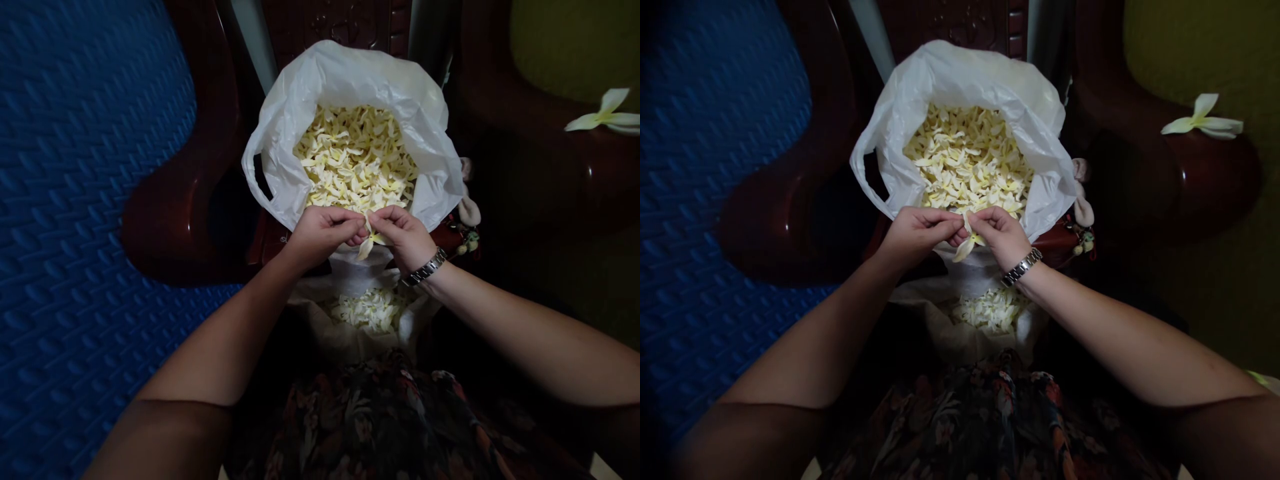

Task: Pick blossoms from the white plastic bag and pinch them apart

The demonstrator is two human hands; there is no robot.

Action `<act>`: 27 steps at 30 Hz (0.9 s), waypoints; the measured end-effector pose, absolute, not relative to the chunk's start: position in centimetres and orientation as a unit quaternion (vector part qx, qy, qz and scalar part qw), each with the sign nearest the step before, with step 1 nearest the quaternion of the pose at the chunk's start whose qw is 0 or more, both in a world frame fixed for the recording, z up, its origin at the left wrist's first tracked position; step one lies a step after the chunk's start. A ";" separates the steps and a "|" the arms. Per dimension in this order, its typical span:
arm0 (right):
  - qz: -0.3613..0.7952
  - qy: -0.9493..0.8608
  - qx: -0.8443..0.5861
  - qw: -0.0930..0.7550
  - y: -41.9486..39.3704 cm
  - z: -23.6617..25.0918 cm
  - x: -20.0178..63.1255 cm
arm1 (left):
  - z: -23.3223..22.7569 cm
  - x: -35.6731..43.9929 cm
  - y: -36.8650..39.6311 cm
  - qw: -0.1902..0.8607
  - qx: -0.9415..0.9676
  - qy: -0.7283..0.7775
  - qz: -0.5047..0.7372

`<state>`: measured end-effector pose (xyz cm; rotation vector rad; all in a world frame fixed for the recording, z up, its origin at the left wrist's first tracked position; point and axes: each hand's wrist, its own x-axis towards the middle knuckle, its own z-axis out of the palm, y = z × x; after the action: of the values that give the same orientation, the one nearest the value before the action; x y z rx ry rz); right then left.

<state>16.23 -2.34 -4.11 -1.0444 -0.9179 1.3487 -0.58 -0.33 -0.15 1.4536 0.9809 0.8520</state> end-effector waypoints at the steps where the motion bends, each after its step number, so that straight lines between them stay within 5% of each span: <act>1: 0.571 -0.396 -0.444 0.566 -2.4 -4.1 16.2 | -0.2 -0.6 -0.3 0.561 0.618 0.416 0.362; 27: 0.537 -0.425 -0.461 0.565 -2.4 -4.2 16.2 | -0.1 -0.8 -0.4 0.539 0.653 0.406 0.345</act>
<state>16.23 -2.40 -4.15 -1.0830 -0.9989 1.2618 -0.81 -0.39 -0.14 1.5521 0.9657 0.8216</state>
